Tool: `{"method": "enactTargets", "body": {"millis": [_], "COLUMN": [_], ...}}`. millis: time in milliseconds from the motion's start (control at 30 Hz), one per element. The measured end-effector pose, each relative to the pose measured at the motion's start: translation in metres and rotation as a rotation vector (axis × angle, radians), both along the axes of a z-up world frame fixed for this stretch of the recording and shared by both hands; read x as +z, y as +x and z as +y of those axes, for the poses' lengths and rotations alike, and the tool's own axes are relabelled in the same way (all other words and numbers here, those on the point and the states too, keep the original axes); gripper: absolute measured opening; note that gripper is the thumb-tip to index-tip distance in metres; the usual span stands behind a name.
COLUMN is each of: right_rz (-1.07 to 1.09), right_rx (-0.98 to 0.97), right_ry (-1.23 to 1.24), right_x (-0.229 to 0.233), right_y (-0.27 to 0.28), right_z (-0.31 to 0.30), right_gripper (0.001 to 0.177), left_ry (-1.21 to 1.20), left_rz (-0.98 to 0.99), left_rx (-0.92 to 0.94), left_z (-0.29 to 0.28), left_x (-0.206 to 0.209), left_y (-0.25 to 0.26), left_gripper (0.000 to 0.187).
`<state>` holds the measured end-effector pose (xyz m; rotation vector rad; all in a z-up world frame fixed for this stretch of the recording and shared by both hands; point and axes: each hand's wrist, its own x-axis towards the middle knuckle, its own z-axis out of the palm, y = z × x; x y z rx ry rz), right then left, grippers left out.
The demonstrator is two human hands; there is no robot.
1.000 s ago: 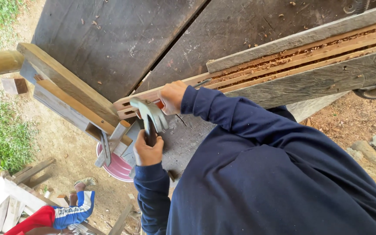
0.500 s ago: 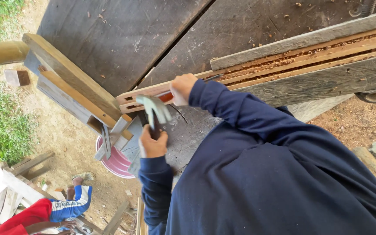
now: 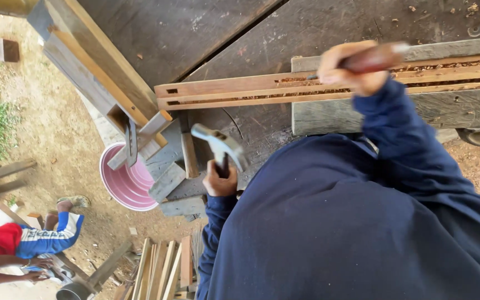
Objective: Use a hammer and chisel to carve a mortise or groove into a wooden beam.
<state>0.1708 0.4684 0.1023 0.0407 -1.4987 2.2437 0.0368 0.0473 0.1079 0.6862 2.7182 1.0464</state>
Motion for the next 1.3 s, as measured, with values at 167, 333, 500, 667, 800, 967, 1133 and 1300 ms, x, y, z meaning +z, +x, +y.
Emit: {"method": "enactTargets", "body": {"millis": [167, 333, 500, 667, 800, 967, 1133, 1300], "right_rz": [-0.206, -0.303, -0.188, -0.227, -0.294, -0.378, -0.406, -0.366], "right_rx": [-0.152, -0.205, -0.167, -0.088, -0.065, -0.091, -0.122, -0.145], "right_ry": [0.152, -0.049, 0.031, 0.121, 0.245, 0.412, 0.521, 0.609], "right_x": [0.000, 0.026, 0.037, 0.031, 0.036, 0.045, 0.041, 0.033], "right_y": [0.084, 0.085, 0.036, -0.003, -0.022, -0.036, -0.041, -0.046], "right_z": [0.004, -0.015, -0.021, -0.035, -0.043, -0.044, -0.043, -0.042], "right_gripper": [0.006, 0.012, 0.009, 0.011, 0.011, 0.008, 0.008, 0.006], "left_ry": [-0.209, -0.325, -0.385, -0.356, -0.368, -0.393, -0.388, -0.389], "left_rz": [-0.082, -0.137, -0.070, -0.083, -0.115, -0.125, -0.130, -0.135], "left_rx": [-0.085, -0.133, -0.166, -0.194, -0.224, -0.226, -0.240, -0.239], "left_z": [-0.033, -0.036, -0.035, -0.032, -0.031, -0.027, -0.027, -0.026], "left_x": [-0.068, -0.107, -0.118, -0.109, -0.111, -0.104, -0.103, -0.102], "left_y": [0.018, 0.017, 0.015, 0.008, 0.007, 0.007, 0.006, 0.006], "left_gripper": [0.024, 0.031, 0.029, 0.034, 0.036, 0.036, 0.038, 0.037]}}
